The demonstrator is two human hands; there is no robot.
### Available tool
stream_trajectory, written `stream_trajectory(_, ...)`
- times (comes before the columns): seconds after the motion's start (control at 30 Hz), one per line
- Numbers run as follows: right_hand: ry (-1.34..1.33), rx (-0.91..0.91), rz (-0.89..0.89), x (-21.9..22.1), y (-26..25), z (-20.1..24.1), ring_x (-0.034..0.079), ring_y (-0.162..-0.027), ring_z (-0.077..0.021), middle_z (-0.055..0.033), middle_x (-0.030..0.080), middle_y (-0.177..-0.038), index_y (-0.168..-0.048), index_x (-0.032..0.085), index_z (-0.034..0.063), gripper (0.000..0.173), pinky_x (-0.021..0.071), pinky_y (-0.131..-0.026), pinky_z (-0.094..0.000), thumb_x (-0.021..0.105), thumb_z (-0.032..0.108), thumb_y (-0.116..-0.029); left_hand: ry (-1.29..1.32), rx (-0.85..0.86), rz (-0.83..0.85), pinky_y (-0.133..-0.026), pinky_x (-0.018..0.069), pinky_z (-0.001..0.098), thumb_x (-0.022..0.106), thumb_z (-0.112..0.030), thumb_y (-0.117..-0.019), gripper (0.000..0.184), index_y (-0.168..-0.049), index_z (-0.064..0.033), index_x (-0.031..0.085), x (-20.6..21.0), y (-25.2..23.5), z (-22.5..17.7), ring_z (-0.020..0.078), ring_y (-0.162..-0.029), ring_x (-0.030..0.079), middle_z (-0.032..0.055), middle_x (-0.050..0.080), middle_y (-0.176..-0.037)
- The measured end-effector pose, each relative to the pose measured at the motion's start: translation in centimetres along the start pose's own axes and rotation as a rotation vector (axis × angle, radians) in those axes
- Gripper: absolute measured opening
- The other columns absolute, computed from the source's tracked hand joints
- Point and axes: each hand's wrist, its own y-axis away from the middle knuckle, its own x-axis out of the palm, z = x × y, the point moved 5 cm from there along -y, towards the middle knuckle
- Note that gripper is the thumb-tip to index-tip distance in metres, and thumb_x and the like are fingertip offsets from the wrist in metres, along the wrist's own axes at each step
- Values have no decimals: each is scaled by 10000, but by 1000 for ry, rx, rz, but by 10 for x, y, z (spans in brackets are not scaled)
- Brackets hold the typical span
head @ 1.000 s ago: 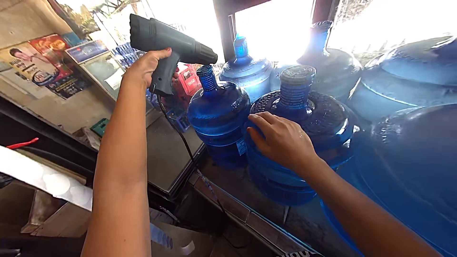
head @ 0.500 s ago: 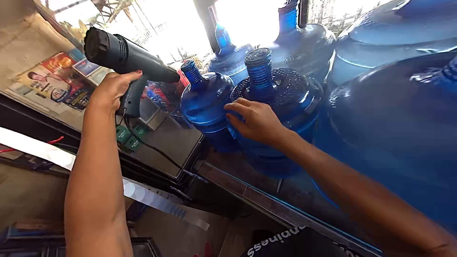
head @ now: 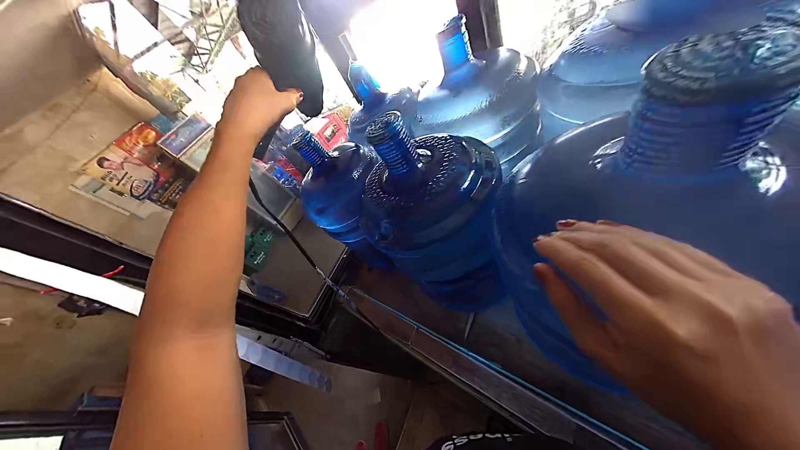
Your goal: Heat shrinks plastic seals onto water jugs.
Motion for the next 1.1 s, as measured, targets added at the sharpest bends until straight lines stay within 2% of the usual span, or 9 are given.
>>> stream_trajectory(0.1, 14, 21, -18, 2, 1, 1, 727, -1072, -296, -140, 768, -1029, -1070, 735, 44, 352, 545, -975, -424, 476, 282, -1068, -147, -72, 69, -954, 391, 791, 688, -396, -946, 615, -1220, 146, 592, 25, -32, -27, 573, -1216, 551, 400, 582, -1256)
stream_trajectory(0.3, -14, 37, -15, 1, -1, 0, 722, -1083, -258, -103, 774, -1018, -1084, 723, 62, 357, 522, -995, -370, 457, 301, -1073, -381, -165, 167, -979, 396, 767, 718, -343, -935, 564, -1200, 144, 616, 67, -44, -56, 558, -1258, 539, 389, 577, -1297)
stream_trajectory(0.4, -25, 31, -15, 1, 0, 0, 722, -1083, -255, -107, 772, -1021, -1084, 725, 60, 364, 518, -1007, -368, 456, 304, -1070, -414, -161, 185, -971, 399, 760, 714, -345, -935, 546, -1168, 141, 625, 66, -32, -65, 554, -1248, 544, 385, 584, -1283)
stream_trajectory(0.53, -31, 6, -16, 0, 0, 0, 723, -1084, -268, -115, 773, -1021, -1075, 735, 56, 382, 521, -1007, -387, 452, 311, -1063, -352, -118, 167, -917, 415, 768, 676, -363, -957, 543, -1134, 145, 613, 40, -5, -65, 566, -1189, 569, 395, 596, -1217)
stream_trajectory(0.6, -33, 1, -12, 0, -1, 0, 723, -1090, -274, -115, 772, -1026, -1074, 735, 53, 386, 528, -1006, -396, 453, 315, -1060, -334, -88, 150, -894, 423, 769, 669, -384, -961, 557, -1127, 144, 603, 25, 11, -63, 568, -1159, 580, 393, 603, -1182)
stream_trajectory(0.77, -37, -21, 0, -2, -2, 1, 721, -1101, -296, -133, 766, -1048, -1063, 734, 38, 374, 541, -990, -427, 482, 313, -1042, -261, -66, 93, -892, 424, 774, 655, -412, -959, 580, -1202, 111, 587, 4, 41, -44, 559, -1150, 591, 376, 613, -1186)
stream_trajectory(0.9, -19, -44, 17, 0, -2, 1, 695, -1158, -336, -165, 747, -1124, -1096, 720, 6, 382, 527, -1005, -482, 474, 292, -1033, -88, -18, 47, -957, 404, 764, 635, -389, -980, 564, -1281, 84, 577, 6, 58, -22, 538, -1196, 577, 352, 613, -1231)
stream_trajectory(1.1, -6, -65, 32, 2, -3, 0, 684, -1163, -376, -210, 725, -1152, -1112, 702, -21, 389, 515, -1010, -512, 472, 282, -1029, 121, -55, -11, -961, 457, 690, 626, -368, -997, 522, -1295, 58, 582, 15, 101, 12, 466, -1095, 645, 314, 644, -1187)
